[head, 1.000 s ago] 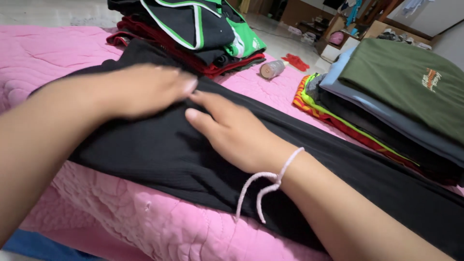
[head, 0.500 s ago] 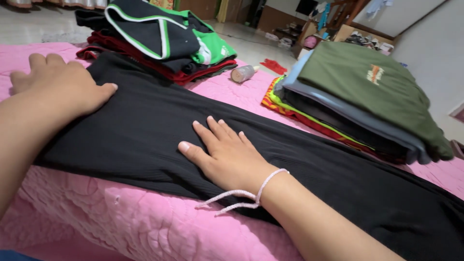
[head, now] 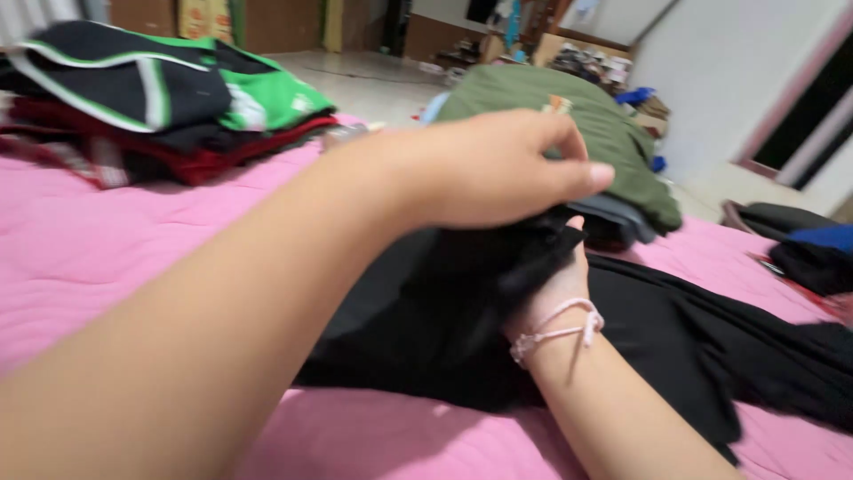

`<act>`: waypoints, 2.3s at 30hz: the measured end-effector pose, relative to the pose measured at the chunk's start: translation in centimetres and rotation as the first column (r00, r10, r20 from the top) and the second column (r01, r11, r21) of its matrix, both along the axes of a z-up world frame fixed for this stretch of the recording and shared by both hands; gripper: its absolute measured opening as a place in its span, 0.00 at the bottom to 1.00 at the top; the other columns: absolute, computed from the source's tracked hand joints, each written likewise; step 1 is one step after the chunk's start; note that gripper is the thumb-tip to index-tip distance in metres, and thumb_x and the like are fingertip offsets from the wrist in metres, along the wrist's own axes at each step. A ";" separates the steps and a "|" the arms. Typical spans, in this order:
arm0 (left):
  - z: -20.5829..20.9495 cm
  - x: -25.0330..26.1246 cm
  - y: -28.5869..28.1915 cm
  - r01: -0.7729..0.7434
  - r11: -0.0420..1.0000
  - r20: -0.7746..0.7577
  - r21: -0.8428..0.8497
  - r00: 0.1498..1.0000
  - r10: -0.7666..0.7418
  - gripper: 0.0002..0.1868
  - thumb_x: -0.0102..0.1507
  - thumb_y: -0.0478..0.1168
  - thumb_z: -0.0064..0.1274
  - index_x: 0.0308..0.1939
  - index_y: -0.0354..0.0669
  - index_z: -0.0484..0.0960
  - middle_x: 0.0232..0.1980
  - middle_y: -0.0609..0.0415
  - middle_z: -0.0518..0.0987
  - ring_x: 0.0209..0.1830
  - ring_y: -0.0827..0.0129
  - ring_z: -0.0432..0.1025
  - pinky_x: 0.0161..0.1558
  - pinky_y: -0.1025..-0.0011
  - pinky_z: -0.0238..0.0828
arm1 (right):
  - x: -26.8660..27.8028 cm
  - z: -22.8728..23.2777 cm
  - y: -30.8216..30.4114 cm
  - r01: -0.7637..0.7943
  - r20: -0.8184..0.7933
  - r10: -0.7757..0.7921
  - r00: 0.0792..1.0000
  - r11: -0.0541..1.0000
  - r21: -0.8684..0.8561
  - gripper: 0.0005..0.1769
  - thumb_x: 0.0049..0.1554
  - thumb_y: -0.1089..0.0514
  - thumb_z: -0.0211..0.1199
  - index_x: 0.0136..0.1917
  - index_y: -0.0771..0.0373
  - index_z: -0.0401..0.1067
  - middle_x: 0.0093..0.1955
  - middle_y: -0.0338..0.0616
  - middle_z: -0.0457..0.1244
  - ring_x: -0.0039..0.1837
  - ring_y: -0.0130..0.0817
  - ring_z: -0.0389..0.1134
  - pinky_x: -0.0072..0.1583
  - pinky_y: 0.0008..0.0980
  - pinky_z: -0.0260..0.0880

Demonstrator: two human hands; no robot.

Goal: Fold black trousers and a patterned shirt on a pink bedspread.

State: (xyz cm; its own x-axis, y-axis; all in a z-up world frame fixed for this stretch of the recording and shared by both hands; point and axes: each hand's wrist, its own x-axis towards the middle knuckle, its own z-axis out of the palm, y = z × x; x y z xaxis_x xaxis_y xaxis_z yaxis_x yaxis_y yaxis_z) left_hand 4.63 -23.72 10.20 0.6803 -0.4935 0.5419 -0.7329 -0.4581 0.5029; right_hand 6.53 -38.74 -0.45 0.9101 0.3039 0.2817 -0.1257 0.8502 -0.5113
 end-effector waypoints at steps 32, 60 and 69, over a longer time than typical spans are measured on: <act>-14.1 -7.5 -2.7 -0.260 0.964 0.091 -0.054 0.960 0.264 0.36 0.46 0.44 0.67 0.59 0.42 0.80 0.69 0.40 0.71 0.59 0.43 0.72 0.55 0.61 0.69 | -6.1 2.7 -29.2 0.662 0.897 -0.204 0.392 -0.614 -0.429 0.39 0.54 0.57 0.65 0.78 0.62 0.61 0.73 0.49 0.63 0.72 0.40 0.63 0.67 0.41 0.64; -15.6 -4.9 12.4 -0.737 0.578 -0.450 -0.351 0.674 0.586 0.13 0.65 0.27 0.53 0.50 0.45 0.84 0.27 0.39 0.82 0.15 0.58 0.72 0.13 0.63 0.61 | -11.4 -1.6 -14.1 0.813 0.841 0.281 0.462 -0.512 -0.277 0.43 0.36 0.66 0.64 0.67 0.46 0.75 0.70 0.36 0.66 0.72 0.44 0.63 0.71 0.73 0.40; -17.3 -2.8 13.3 -0.714 0.656 -0.162 -0.246 0.697 0.698 0.13 0.58 0.28 0.60 0.46 0.38 0.81 0.33 0.47 0.81 0.16 0.64 0.70 0.14 0.69 0.64 | -14.8 -2.2 -17.7 0.765 0.947 -0.011 0.320 -0.587 -0.265 0.26 0.40 0.69 0.65 0.54 0.56 0.80 0.58 0.38 0.72 0.59 0.36 0.74 0.62 0.29 0.69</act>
